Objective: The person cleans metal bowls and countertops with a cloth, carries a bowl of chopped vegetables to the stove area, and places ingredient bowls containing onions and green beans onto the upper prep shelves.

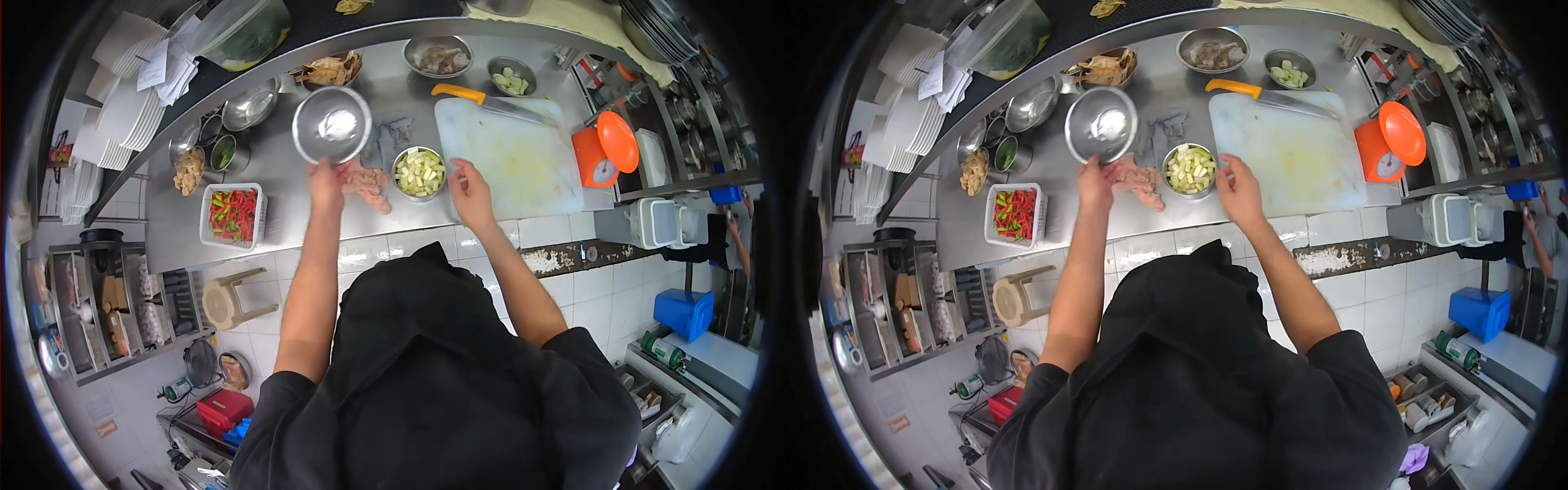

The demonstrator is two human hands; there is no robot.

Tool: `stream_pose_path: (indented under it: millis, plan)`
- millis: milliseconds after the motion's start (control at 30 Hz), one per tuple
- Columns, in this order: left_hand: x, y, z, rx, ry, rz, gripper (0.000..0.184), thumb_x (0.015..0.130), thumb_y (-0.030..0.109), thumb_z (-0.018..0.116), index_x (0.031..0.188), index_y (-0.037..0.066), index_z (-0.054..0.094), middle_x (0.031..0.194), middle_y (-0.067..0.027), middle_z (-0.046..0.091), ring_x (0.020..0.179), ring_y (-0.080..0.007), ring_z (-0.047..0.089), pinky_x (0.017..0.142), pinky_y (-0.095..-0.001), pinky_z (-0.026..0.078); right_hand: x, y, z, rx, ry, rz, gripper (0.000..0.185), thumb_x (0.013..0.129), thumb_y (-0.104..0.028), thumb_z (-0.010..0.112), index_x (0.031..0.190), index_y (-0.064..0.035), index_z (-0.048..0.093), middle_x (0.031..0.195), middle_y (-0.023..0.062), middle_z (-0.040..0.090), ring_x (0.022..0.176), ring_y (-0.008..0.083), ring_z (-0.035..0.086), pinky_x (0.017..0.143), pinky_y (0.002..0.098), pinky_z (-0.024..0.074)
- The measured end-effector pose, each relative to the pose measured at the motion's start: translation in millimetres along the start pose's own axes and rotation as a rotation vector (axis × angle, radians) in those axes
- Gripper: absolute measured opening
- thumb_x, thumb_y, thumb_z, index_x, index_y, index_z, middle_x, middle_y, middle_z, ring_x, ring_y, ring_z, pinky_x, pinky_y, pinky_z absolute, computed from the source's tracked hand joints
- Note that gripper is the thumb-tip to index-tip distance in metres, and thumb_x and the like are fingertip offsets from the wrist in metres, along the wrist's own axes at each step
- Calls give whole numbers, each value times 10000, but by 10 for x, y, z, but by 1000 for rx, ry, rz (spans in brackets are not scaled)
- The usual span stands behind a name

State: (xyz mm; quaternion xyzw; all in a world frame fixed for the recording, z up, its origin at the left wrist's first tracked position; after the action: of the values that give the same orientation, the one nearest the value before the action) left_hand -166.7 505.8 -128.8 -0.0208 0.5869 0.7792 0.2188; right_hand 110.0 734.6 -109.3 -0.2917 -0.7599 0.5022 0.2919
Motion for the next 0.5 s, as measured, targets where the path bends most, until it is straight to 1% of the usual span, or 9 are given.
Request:
stream_pose_path:
  millis: [33, 100, 133, 200, 233, 267, 333, 433, 500]
  plan:
    - [88, -56, -210, -16, 50, -22, 264, 1043, 150, 532, 1218, -42, 485, 995, -171, 652, 858, -268, 729, 717, -359, 647, -67, -13, 53, -18, -37, -28, 377, 961, -112, 664, 1329, -54, 607, 945, 102, 666, 670, 157, 618, 629, 312, 518]
    - [249, -139, -721, -54, 179, -50, 268, 1034, 128, 529, 1210, -64, 469, 1001, -185, 650, 852, -278, 731, 727, -373, 655, -189, 73, 128, -25, -96, 45, 389, 955, -102, 665, 1335, -53, 603, 951, 105, 658, 661, 167, 611, 629, 316, 517]
    - [258, -160, -880, -41, 249, -66, 268, 1031, 118, 526, 1199, -80, 457, 1018, -203, 653, 848, -295, 734, 741, -396, 663, -227, 106, 173, -29, -131, 76, 394, 952, -98, 665, 1339, -52, 600, 954, 106, 654, 657, 172, 607, 629, 319, 516]
    - [240, -179, -1099, -26, 304, -64, 266, 1032, 112, 521, 1212, -72, 452, 1035, -207, 652, 845, -300, 735, 732, -398, 665, -266, 81, 212, -44, -161, 61, 395, 957, -91, 655, 1346, -56, 597, 953, 107, 648, 648, 176, 598, 628, 322, 516]
    - [169, -169, -1131, -16, 326, -71, 266, 1032, 109, 518, 1218, -68, 450, 1043, -208, 651, 843, -302, 735, 727, -400, 666, -279, 45, 233, -56, -170, 60, 395, 960, -88, 650, 1350, -58, 595, 952, 108, 644, 644, 179, 594, 628, 323, 515]
    - [107, -121, -1129, -3, 334, -20, 284, 1024, 94, 474, 1232, -100, 473, 1048, -227, 660, 789, -279, 737, 663, -388, 656, -272, -15, 252, -64, -165, 25, 391, 962, -84, 646, 1348, -59, 596, 957, 105, 643, 653, 177, 595, 631, 324, 515]
    - [-55, 44, -1042, 87, 298, 55, 287, 1018, 85, 467, 1235, -103, 474, 1053, -222, 661, 786, -269, 735, 648, -377, 658, -232, -167, 185, -88, -132, -37, 382, 965, -75, 638, 1344, -62, 596, 966, 100, 640, 672, 174, 598, 637, 326, 516]
    - [-284, 279, -806, 179, 238, 171, 291, 1010, 71, 457, 1246, -98, 478, 1056, -209, 663, 779, -248, 729, 607, -348, 654, -113, -502, 117, -103, -120, -111, 351, 953, -56, 633, 1304, -61, 614, 1016, 113, 651, 747, 224, 641, 673, 354, 533]
    - [-449, 387, -785, 242, 235, 224, 291, 1007, 73, 456, 1254, -77, 483, 1080, -198, 664, 797, -239, 730, 590, -333, 655, -83, -826, 307, -129, -152, -256, 330, 958, -91, 639, 1286, -55, 624, 1021, 110, 648, 800, 224, 651, 714, 350, 536]
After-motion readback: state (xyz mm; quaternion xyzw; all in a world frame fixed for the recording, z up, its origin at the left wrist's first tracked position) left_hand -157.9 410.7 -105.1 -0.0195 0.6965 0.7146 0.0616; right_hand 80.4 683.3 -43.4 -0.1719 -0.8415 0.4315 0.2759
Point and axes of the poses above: each hand's wrist, its own x-axis towards the middle knuckle, its own z-axis out of the palm, y = z × x, the point moved 9 cm from there along x, towards the middle knuckle
